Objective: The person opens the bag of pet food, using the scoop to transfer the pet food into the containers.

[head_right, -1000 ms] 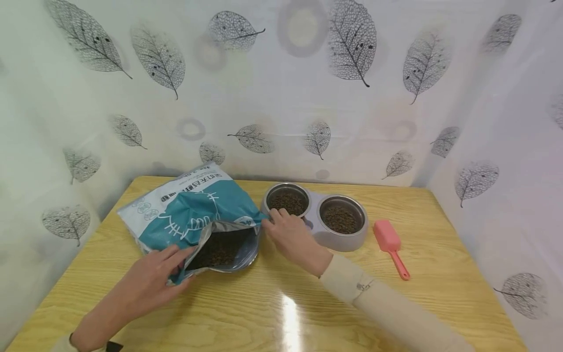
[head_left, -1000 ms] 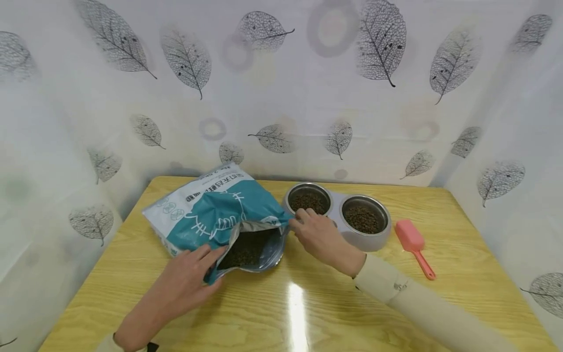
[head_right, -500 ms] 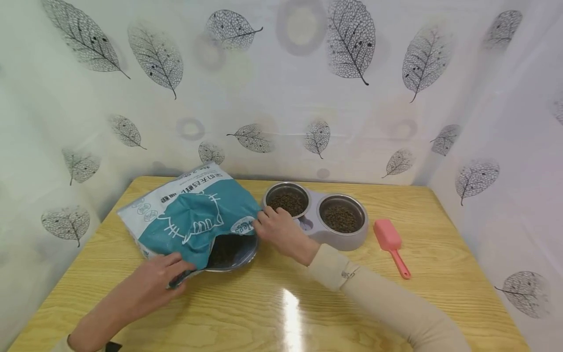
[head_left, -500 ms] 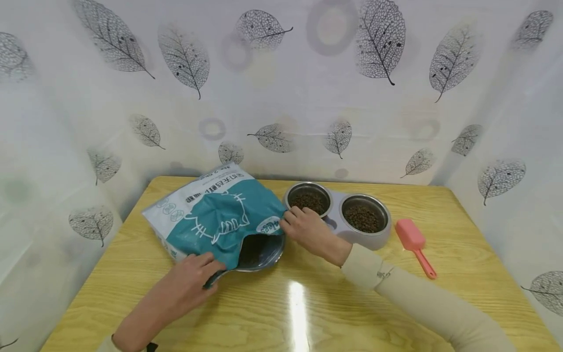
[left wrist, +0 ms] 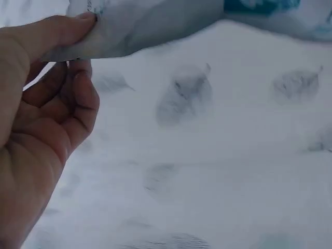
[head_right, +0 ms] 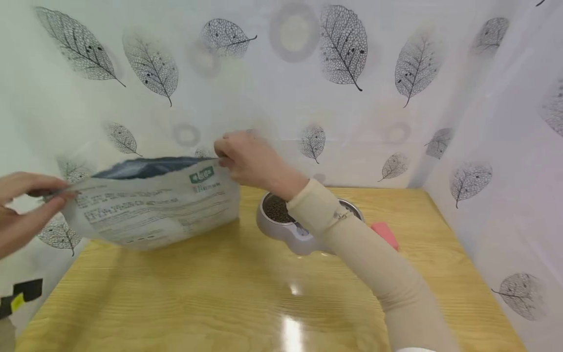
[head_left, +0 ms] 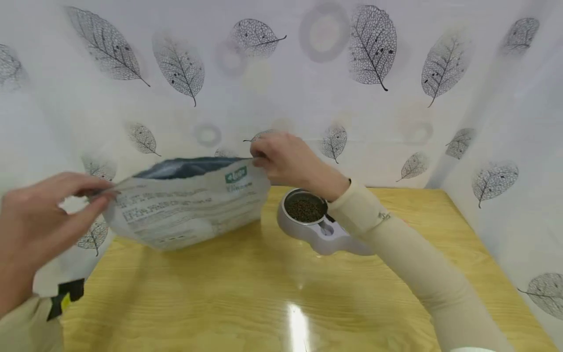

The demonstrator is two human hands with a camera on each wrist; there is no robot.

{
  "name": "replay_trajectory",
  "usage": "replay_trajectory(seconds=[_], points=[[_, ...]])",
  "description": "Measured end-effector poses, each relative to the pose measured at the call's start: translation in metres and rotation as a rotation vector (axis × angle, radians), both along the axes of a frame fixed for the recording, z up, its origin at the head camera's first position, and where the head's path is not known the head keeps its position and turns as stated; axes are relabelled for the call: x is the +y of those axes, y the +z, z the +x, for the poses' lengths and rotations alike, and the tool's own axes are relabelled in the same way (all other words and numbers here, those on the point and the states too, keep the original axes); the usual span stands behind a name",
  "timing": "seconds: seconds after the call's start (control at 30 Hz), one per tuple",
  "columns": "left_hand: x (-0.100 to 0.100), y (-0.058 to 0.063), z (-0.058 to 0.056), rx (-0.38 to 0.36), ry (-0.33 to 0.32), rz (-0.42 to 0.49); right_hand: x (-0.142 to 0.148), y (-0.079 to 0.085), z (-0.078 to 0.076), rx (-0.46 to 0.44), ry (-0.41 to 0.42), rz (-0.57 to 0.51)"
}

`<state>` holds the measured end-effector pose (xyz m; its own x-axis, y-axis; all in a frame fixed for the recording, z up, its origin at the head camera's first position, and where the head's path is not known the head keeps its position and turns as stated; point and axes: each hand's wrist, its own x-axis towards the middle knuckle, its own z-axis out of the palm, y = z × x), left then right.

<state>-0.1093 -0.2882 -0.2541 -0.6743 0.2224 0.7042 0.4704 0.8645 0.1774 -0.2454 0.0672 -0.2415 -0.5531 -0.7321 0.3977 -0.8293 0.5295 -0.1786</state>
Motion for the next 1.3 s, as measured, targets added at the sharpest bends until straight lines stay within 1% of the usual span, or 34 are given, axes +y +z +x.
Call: replay_trajectory(seconds=[0.07, 0.13, 0.2, 0.3, 0.37, 0.4, 0.43, 0.47, 0.5, 0.57, 0.6, 0.63, 0.67, 0.7, 0.73, 0.8, 0.87, 0.9, 0.93, 0.97, 1.07, 1.13, 1.2, 1.27, 1.3], points=[[-0.014, 0.004, -0.018, -0.061, 0.098, 0.098, -0.013, 0.017, -0.013, -0.098, -0.014, 0.000], [-0.024, 0.004, -0.034, -0.146, 0.176, 0.177, -0.024, 0.023, -0.027, -0.162, -0.034, -0.009], [-0.030, 0.004, -0.046, -0.232, 0.219, 0.226, -0.030, 0.024, -0.038, -0.231, -0.045, -0.049], [-0.035, 0.004, -0.057, -0.338, 0.244, 0.226, -0.033, 0.019, -0.047, -0.298, -0.056, -0.111], [-0.036, 0.004, -0.060, -0.380, 0.251, 0.184, -0.034, 0.015, -0.049, -0.329, -0.054, -0.145], [-0.035, 0.004, -0.060, -0.385, 0.248, 0.167, -0.034, 0.013, -0.049, -0.334, -0.055, -0.158], [-0.035, 0.003, -0.061, -0.374, 0.240, 0.153, -0.034, 0.012, -0.049, -0.332, -0.061, -0.166], [-0.034, 0.002, -0.061, -0.359, 0.234, 0.136, -0.034, 0.011, -0.048, -0.326, -0.065, -0.172], [-0.034, 0.000, -0.060, -0.327, 0.223, 0.115, -0.034, 0.010, -0.048, -0.317, -0.071, -0.175], [-0.033, -0.002, -0.060, -0.240, 0.193, 0.091, -0.034, 0.009, -0.047, -0.299, -0.085, -0.181], [-0.032, -0.003, -0.060, -0.207, 0.185, 0.081, -0.034, 0.009, -0.046, -0.288, -0.091, -0.177], [-0.032, -0.003, -0.060, -0.188, 0.179, 0.066, -0.035, 0.009, -0.045, -0.281, -0.095, -0.170], [-0.032, -0.002, -0.059, -0.189, 0.178, 0.052, -0.035, 0.009, -0.044, -0.280, -0.094, -0.161], [-0.030, 0.000, -0.060, -0.214, 0.175, 0.045, -0.035, 0.010, -0.043, -0.279, -0.091, -0.148], [-0.029, 0.003, -0.061, -0.261, 0.179, 0.046, -0.037, 0.011, -0.041, -0.277, -0.081, -0.134], [-0.026, 0.009, -0.062, -0.390, 0.203, 0.030, -0.040, 0.013, -0.037, -0.285, -0.054, -0.103], [-0.023, 0.013, -0.065, -0.502, 0.214, 0.019, -0.044, 0.014, -0.032, -0.306, -0.018, -0.076], [-0.020, 0.014, -0.066, -0.544, 0.217, 0.016, -0.046, 0.014, -0.029, -0.309, -0.002, -0.065], [-0.019, 0.015, -0.067, -0.562, 0.221, 0.008, -0.049, 0.014, -0.027, -0.318, 0.007, -0.062], [-0.018, 0.015, -0.067, -0.565, 0.217, 0.000, -0.051, 0.014, -0.026, -0.327, 0.011, -0.063], [-0.017, 0.014, -0.066, -0.522, 0.191, 0.000, -0.055, 0.013, -0.025, -0.336, 0.004, -0.090], [-0.018, 0.011, -0.065, -0.431, 0.157, -0.001, -0.055, 0.011, -0.027, -0.322, -0.006, -0.121], [-0.018, 0.009, -0.064, -0.330, 0.116, -0.007, -0.054, 0.008, -0.030, -0.290, 0.005, -0.153], [-0.019, 0.008, -0.063, -0.249, 0.089, -0.020, -0.051, 0.004, -0.031, -0.248, 0.020, -0.173], [-0.019, 0.008, -0.063, -0.221, 0.085, -0.034, -0.050, 0.002, -0.032, -0.229, 0.026, -0.182]])
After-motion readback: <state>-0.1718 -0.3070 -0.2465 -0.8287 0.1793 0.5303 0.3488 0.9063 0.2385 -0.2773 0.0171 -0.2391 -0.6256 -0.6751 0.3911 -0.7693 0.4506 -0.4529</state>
